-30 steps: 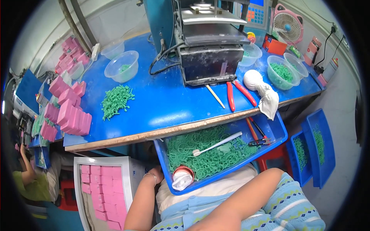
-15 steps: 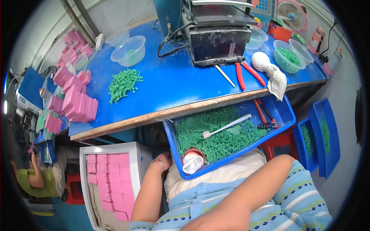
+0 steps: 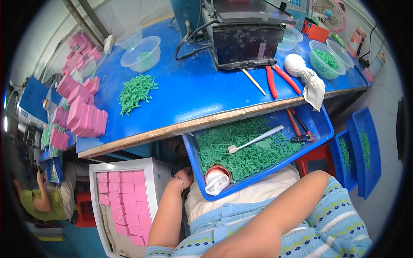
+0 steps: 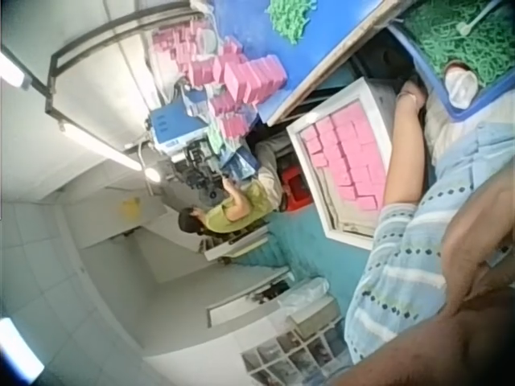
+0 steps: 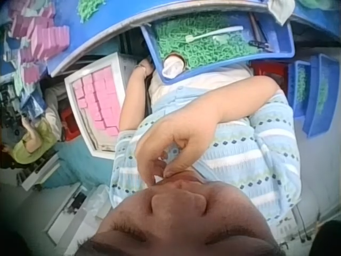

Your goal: Assembling small green rubber components and organizing pink molds at a workstation.

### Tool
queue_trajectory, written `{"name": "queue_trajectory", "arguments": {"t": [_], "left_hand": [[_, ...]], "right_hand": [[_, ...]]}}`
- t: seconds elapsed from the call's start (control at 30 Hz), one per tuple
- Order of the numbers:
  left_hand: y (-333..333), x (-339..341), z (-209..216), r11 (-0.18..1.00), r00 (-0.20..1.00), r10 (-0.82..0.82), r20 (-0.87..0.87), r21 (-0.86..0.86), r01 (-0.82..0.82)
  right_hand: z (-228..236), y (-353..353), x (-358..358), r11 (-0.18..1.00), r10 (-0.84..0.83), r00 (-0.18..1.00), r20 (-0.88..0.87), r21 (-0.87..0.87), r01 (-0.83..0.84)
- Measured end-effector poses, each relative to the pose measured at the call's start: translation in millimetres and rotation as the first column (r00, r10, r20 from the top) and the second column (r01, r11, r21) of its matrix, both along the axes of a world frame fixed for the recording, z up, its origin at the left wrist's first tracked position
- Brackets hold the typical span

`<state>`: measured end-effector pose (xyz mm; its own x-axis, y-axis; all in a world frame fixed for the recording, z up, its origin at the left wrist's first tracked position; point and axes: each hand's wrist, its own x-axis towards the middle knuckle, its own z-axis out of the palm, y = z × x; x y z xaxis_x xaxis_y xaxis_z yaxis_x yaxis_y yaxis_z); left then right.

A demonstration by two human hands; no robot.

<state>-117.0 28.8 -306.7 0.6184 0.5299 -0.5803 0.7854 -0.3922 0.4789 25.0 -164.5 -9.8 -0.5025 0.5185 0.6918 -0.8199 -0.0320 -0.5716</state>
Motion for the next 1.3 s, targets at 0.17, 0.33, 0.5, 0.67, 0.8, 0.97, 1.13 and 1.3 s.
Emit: {"name": "queue_trajectory", "arguments": {"t": [0.17,0.33,0.5,0.67,0.8,0.97,1.13,1.3], "left_hand": [[-1.7,6.5,12.4,0.999,0.999,0.029,-0.026,-0.025,-0.029],[-2.9,8.1,19.4,0.999,0.999,0.024,-0.034,-0.02,-0.025],[-0.4,3.2,8.4,1.0,1.0,-0.01,-0.015,-0.004,0.01],[0.8,1.9,1.9,1.0,1.0,-0.006,-0.02,0.007,0.006],[1.0,2.9,2.9,1.0,1.0,0.004,-0.026,-0.013,-0.004],[-0.3,3.5,4.6,0.999,0.999,0.032,-0.013,-0.014,-0.032],[-0.7,0.5,3.2,1.0,1.0,0.023,-0.007,0.0,-0.023],[-2.6,7.9,15.8,0.999,0.996,-0.007,-0.087,-0.033,0.004]], "right_hand": [[0.2,0.8,1.6,0.999,0.005,0.999,0.036,-0.043,-0.004],[7.3,-1.2,2.3,0.995,0.035,0.999,-0.006,-0.09,-0.036],[0.8,-2.6,-3.4,1.0,0.008,1.0,-0.011,0.001,-0.008],[0.9,-1.3,-1.3,1.0,-0.016,1.0,0.008,0.001,0.016],[-1.7,-4.0,-3.8,0.996,0.022,0.999,-0.048,-0.08,-0.026],[3.3,0.2,3.4,0.999,0.026,0.998,0.059,-0.026,-0.024],[8.4,1.0,5.4,0.998,0.049,0.993,0.107,-0.031,-0.046],[2.1,-3.9,-1.0,0.994,0.05,0.999,0.001,-0.093,-0.049]]}}
